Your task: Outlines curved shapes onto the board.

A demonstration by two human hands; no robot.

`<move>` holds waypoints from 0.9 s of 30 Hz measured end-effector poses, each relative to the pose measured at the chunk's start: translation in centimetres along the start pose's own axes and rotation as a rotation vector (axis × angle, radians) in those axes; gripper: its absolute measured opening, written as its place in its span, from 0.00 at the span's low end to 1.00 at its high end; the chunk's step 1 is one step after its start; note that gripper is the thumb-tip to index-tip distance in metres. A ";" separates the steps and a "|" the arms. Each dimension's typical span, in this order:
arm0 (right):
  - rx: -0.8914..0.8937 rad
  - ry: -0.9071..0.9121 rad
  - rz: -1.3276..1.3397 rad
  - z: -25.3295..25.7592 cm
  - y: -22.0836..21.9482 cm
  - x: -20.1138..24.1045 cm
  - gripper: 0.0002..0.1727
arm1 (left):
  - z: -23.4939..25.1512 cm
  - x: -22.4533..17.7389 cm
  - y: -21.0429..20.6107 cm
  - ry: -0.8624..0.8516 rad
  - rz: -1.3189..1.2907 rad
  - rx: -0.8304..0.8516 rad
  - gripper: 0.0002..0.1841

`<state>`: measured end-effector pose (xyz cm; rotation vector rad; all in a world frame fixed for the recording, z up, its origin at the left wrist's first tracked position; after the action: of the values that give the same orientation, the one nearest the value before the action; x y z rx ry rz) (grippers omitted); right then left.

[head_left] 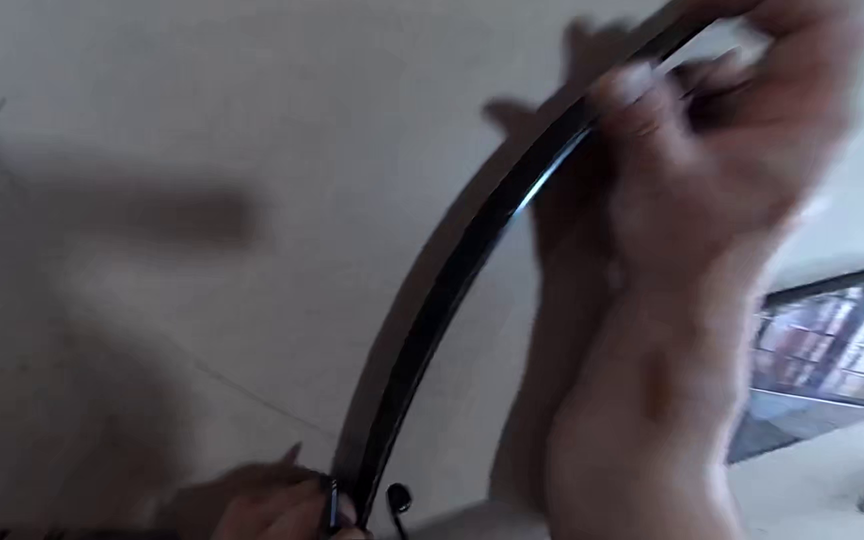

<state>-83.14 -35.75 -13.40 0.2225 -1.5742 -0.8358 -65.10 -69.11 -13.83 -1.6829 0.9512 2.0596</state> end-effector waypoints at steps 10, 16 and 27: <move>-0.068 -0.092 0.130 0.5 -0.3 -2.6 0.19 | 0.2 0.3 -0.2 -0.073 0.002 0.011 0.04; -0.088 -0.123 0.105 0.5 -0.2 -2.5 0.20 | 0.2 0.2 -0.6 -0.083 0.050 -0.007 0.05; -0.111 -0.144 0.057 0.4 -0.1 -2.5 0.20 | 0.5 0.3 -0.3 -0.068 0.013 -0.002 0.04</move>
<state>-83.00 -34.21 -15.38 0.0378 -1.6540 -0.9074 -65.36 -68.64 -14.12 -1.6006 0.9407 2.1130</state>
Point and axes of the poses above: each hand's wrist, its own z-axis towards the middle knuckle, its own y-axis out of the back of the hand, x = y × z, the point moved 5 cm from there along z, towards the middle knuckle, and after that the axes turned 8 degrees about -y, right-handed, at the moved point
